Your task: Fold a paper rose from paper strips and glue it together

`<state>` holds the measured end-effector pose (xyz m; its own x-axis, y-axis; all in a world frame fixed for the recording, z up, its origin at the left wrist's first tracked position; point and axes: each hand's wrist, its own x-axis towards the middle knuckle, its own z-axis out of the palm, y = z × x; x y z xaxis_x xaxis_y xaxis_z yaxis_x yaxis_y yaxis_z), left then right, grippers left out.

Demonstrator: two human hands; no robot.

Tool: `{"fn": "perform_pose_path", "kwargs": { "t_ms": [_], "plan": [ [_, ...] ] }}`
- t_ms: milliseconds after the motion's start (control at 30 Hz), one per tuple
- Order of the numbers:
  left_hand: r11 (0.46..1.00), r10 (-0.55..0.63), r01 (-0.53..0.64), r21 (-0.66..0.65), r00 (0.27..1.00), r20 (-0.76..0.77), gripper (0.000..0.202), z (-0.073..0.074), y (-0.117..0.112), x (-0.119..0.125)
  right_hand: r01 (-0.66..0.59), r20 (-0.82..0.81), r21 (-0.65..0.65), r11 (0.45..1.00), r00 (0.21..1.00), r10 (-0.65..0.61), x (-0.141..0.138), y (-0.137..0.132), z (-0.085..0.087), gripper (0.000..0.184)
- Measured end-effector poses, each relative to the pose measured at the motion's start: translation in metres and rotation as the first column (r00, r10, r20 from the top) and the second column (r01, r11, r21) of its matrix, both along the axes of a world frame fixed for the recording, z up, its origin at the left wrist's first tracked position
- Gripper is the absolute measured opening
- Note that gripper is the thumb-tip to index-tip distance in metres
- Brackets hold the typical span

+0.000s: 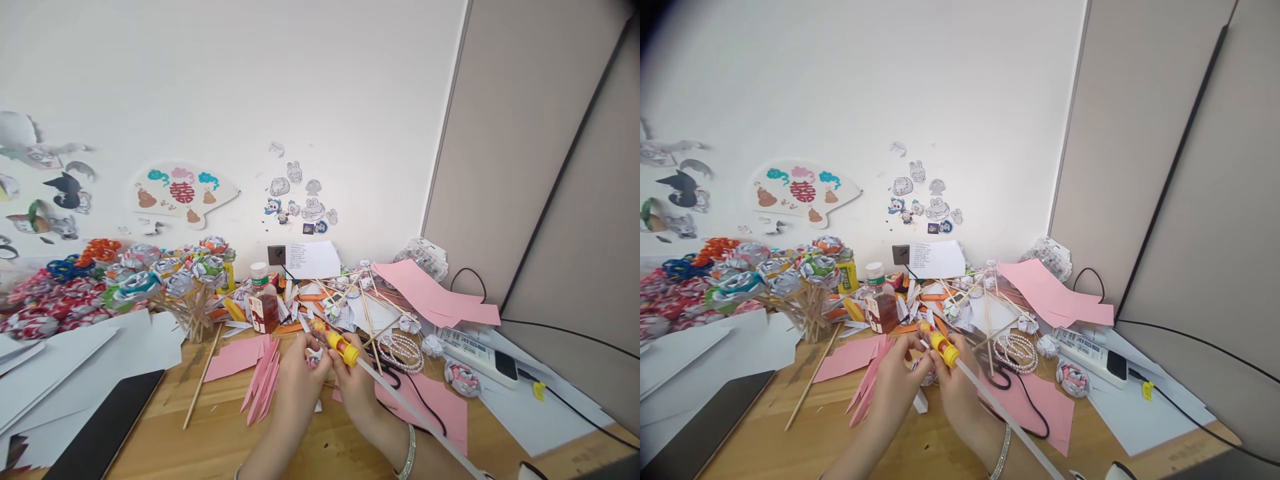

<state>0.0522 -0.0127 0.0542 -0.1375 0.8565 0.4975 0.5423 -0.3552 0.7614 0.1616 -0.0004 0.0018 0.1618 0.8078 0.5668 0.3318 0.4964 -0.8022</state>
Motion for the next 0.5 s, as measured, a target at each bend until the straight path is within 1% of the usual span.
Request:
{"fn": "perform_pose_path", "kwargs": {
  "t_ms": [67, 167, 233, 333, 433, 500],
  "plan": [
    [1.0, -0.003, 0.006, -0.028, 0.995, 0.099, 0.016, -0.001, 0.001, 0.001, 0.005, 0.024, 0.025, 1.0, 1.0, -0.006, 0.001, 0.0, -0.002, 0.021],
    [0.993, -0.109, 0.12, -0.021, 0.954, 0.279, 0.022, -0.006, 0.005, 0.002, 0.022, 0.054, 0.051, 0.998, 0.998, -0.025, 0.002, 0.001, -0.005, 0.022],
    [0.979, -0.185, 0.205, -0.005, 0.897, 0.401, 0.024, -0.009, 0.008, 0.003, 0.028, 0.066, 0.056, 0.998, 0.997, -0.032, 0.003, 0.002, -0.007, 0.021],
    [0.955, -0.259, 0.296, 0.023, 0.793, 0.552, 0.027, -0.012, 0.012, 0.004, 0.016, 0.071, 0.07, 0.997, 0.997, -0.021, 0.003, 0.004, -0.01, 0.021],
    [0.938, -0.287, 0.345, 0.044, 0.697, 0.657, 0.032, -0.011, 0.013, 0.005, 0.006, 0.057, 0.074, 0.997, 0.998, -0.01, 0.002, 0.005, -0.011, 0.024],
    [0.937, -0.269, 0.348, 0.029, 0.668, 0.694, 0.035, -0.01, 0.015, 0.005, -0.019, -0.014, 0.043, 0.999, 1.0, 0.019, 0.001, 0.006, -0.009, 0.027]
  ]
}}
